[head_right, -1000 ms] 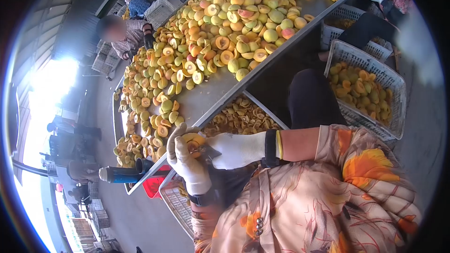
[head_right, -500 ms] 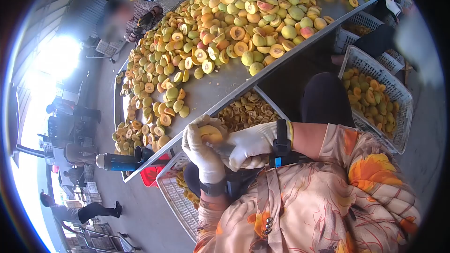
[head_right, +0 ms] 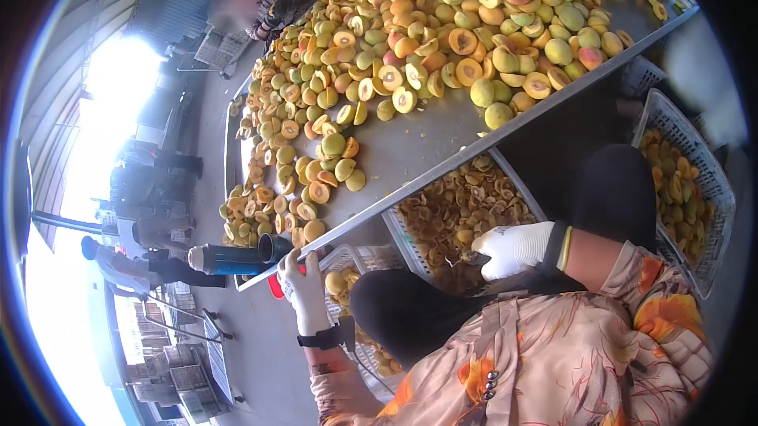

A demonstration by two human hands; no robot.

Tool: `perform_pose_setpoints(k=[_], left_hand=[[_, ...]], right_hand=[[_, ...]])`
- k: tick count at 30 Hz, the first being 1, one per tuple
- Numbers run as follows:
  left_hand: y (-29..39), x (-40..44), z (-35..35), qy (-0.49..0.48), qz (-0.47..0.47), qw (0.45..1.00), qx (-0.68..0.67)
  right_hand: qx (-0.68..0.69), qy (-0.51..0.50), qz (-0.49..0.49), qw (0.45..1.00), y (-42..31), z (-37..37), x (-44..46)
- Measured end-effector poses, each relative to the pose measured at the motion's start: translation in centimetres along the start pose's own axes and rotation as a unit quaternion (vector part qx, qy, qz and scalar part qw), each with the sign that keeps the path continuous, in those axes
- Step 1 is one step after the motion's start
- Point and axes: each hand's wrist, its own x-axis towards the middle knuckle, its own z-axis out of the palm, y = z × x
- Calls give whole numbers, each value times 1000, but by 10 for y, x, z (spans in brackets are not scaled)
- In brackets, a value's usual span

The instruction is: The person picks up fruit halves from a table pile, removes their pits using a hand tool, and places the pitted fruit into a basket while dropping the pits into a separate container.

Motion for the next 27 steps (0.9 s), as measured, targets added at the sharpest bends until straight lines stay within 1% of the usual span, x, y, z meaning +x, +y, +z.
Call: perform_pose_setpoints(k=[2, 4, 6, 8, 9, 12, 13, 16, 17, 18, 19, 20, 21, 22, 24, 25, 26, 27], left_hand=[[-8, 42, 20, -12, 19, 997, -70], [-1, 86, 45, -19, 110, 993, -41], [1, 125, 74, -77, 102, 991, 49], [-5, 152, 105, -109, 101, 986, 80], [-11, 160, 120, -113, 121, 983, 79], [-19, 169, 151, -93, 198, 962, 165], [-20, 168, 157, -49, 206, 961, 179], [-4, 157, 138, -96, 104, 979, 149], [7, 145, 127, -51, 84, 990, 103], [15, 135, 118, -74, 33, 994, -75], [21, 125, 107, -95, -19, 964, -248], [25, 114, 95, -111, -72, 902, -412], [34, 103, 85, -106, -74, 860, -493], [50, 85, 66, -112, -113, 825, -542], [90, 52, 31, -124, -182, 738, -638], [97, 38, 26, -135, -158, 730, -652], [114, 23, 12, -152, -152, 707, -673], [121, 12, 9, -159, -131, 703, -681]], right_hand=[[0, 53, -42, 998, 22, 16, 18], [-2, 28, -18, 999, 13, 10, 21], [14, 26, -11, 1000, 14, 7, 21], [6, 28, 8, 1000, 15, 2, 21], [2, 28, 18, 999, 15, -1, 21], [19, 11, 29, 999, 18, -2, 24], [11, 56, 0, 998, 18, 2, 23], [15, 74, -10, 997, 14, 4, 25], [24, 88, -14, 996, 13, 4, 24], [32, 102, -17, 994, 13, 4, 23], [40, 114, -23, 992, 12, 5, 22], [58, 141, -39, 988, 8, 4, 20], [75, 168, -54, 981, 2, 3, 18], [93, 196, -67, 974, -5, 3, 15], [126, 215, -96, 964, -20, 3, 12], [144, 223, -115, 957, -28, 4, 11], [163, 230, -135, 950, -34, 7, 11], [167, 243, -154, 943, -41, 11, 12]])
